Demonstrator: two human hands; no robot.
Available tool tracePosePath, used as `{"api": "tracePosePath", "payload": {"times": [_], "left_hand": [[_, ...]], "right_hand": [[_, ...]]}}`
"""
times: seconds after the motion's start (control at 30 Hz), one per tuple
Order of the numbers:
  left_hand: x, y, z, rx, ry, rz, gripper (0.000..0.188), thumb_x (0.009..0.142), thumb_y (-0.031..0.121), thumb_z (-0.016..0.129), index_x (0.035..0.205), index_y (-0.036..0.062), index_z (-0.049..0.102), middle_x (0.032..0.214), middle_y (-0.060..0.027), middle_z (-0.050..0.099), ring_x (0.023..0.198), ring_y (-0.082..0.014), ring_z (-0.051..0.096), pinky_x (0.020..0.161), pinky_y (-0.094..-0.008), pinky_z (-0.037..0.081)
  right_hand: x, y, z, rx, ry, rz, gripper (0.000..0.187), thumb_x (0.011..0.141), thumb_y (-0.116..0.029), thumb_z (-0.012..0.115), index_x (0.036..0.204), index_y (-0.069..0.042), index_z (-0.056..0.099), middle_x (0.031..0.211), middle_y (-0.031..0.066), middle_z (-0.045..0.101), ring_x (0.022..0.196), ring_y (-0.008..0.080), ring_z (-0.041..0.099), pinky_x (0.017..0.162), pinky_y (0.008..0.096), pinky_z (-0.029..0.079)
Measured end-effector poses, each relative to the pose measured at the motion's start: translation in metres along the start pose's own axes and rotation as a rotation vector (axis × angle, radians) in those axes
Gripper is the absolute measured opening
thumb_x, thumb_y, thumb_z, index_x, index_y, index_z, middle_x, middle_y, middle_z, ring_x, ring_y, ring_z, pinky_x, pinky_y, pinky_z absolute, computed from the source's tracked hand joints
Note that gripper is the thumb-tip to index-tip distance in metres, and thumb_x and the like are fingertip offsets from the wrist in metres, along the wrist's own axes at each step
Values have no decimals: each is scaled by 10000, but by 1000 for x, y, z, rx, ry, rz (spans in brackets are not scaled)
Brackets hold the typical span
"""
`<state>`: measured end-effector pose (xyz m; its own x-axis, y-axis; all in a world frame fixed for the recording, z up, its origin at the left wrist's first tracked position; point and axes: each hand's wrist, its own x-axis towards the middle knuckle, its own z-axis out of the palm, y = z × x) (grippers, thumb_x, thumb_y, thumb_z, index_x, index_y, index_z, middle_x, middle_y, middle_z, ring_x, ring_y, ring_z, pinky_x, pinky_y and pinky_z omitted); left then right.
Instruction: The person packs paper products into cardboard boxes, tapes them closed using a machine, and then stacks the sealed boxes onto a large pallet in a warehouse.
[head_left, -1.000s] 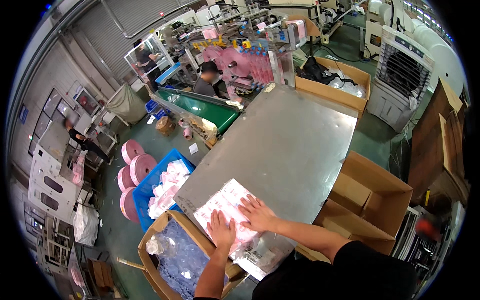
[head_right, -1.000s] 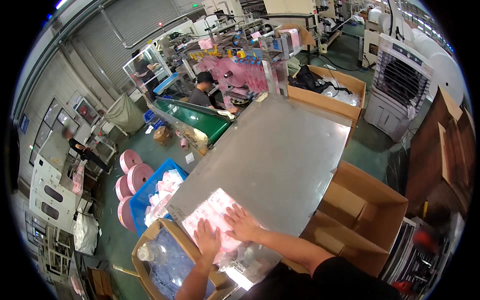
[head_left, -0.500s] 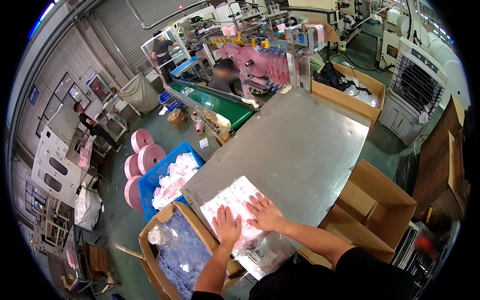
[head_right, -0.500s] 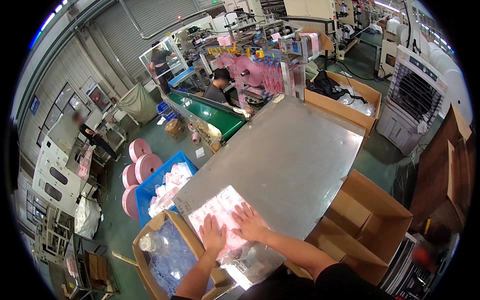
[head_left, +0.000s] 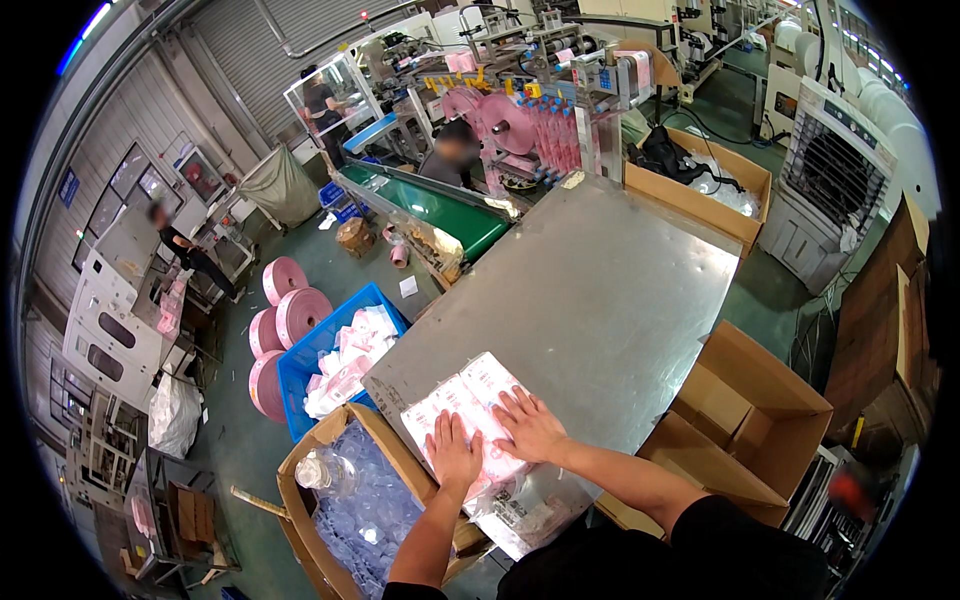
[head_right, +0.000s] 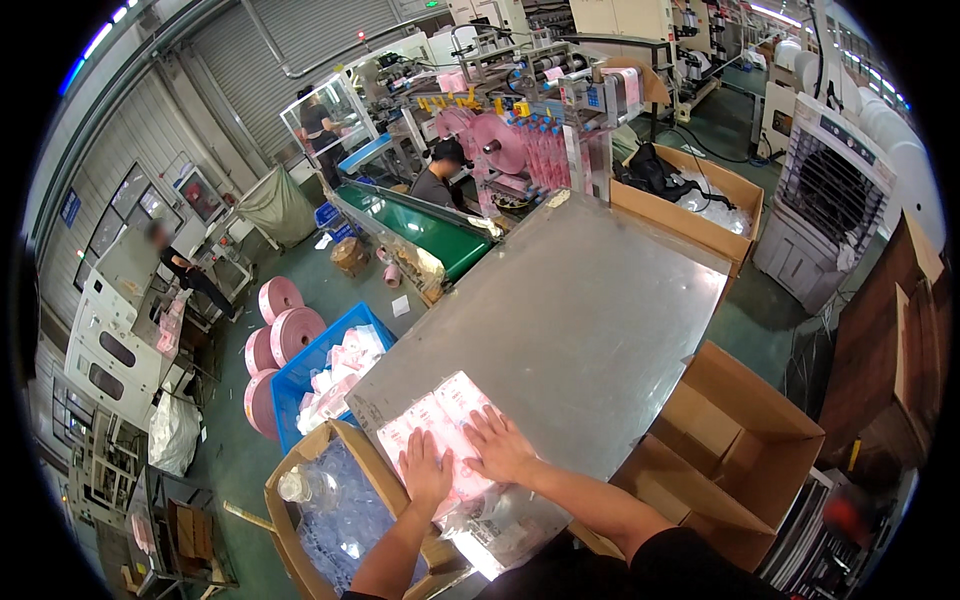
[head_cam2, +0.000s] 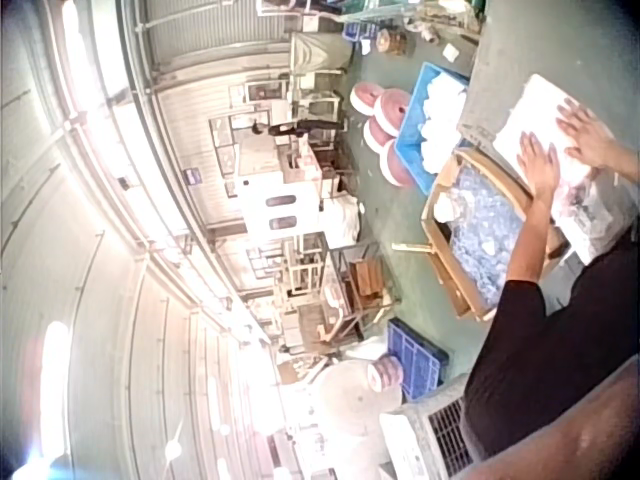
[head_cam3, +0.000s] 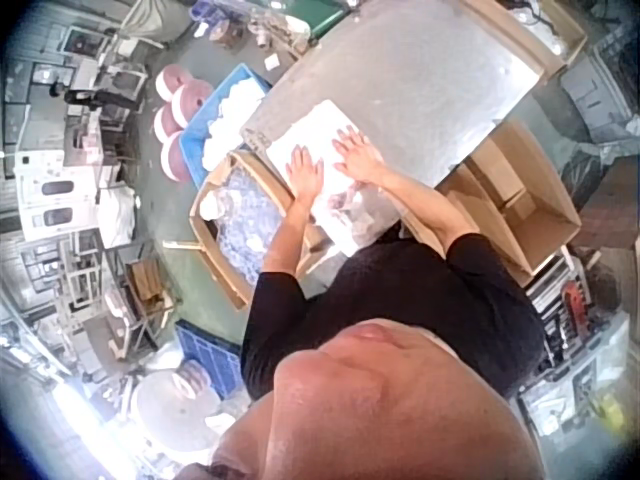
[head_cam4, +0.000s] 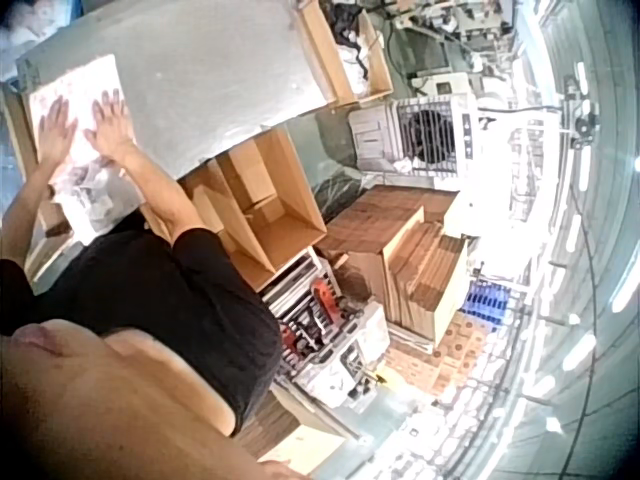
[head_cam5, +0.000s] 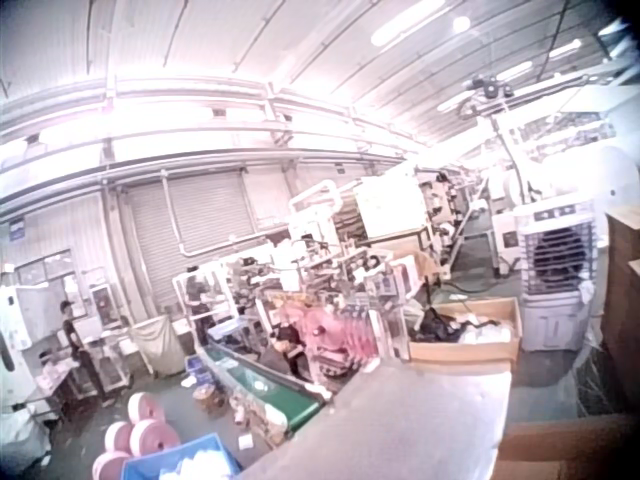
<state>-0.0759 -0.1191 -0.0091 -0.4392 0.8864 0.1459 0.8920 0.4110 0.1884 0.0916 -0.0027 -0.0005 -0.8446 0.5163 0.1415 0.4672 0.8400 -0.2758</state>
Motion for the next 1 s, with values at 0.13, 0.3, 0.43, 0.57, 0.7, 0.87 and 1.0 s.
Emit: {"api": "tracePosePath", "payload": {"times": [0.13,0.3,0.43,0.57,0.7,0.87,1.0], "left_hand": [[0,0,1,1,-2,-1,642,932,435,493,1412,15,417,1530,-169,312,1433,-305,253,1148,-531,164],[0,0,1,19,-32,-15,665,945,469,451,1432,19,393,1547,-142,295,1449,-277,220,1158,-520,144],[0,0,2,12,-11,-4,646,937,437,486,1419,14,407,1535,-163,306,1438,-297,241,1153,-524,158],[0,0,1,8,-16,-6,649,938,442,485,1420,15,407,1540,-157,302,1440,-292,238,1156,-520,153],[1,1,-1,9,-32,-14,656,944,458,465,1426,18,401,1546,-147,296,1447,-283,224,1158,-520,147],[0,-1,1,20,-33,-17,667,949,482,437,1431,21,399,1552,-134,291,1452,-270,210,1160,-524,145],[0,-1,1,18,-25,-11,665,946,479,446,1426,20,404,1547,-138,300,1447,-274,223,1157,-525,151]], "right_hand": [[0,0,-1,2,0,-1,696,930,-566,440,1442,-94,417,1543,155,296,1442,368,209,1141,508,224],[0,0,0,-5,-1,0,694,934,-564,432,1445,-94,414,1545,156,292,1442,368,209,1139,507,227],[0,0,0,-11,-10,0,703,936,-569,423,1453,-93,402,1552,156,279,1445,367,201,1143,508,221],[1,0,-3,-1,-44,11,713,936,-574,419,1461,-93,388,1559,153,267,1450,361,191,1147,507,214],[0,0,-2,1,-39,10,715,936,-574,419,1463,-93,384,1561,151,264,1453,356,188,1150,508,212],[0,-1,-4,-2,-38,6,710,936,-572,422,1459,-92,390,1559,151,267,1451,359,192,1149,510,213],[0,-1,-4,-7,-35,5,707,935,-572,425,1452,-91,401,1553,153,278,1447,364,201,1146,511,218]]}}
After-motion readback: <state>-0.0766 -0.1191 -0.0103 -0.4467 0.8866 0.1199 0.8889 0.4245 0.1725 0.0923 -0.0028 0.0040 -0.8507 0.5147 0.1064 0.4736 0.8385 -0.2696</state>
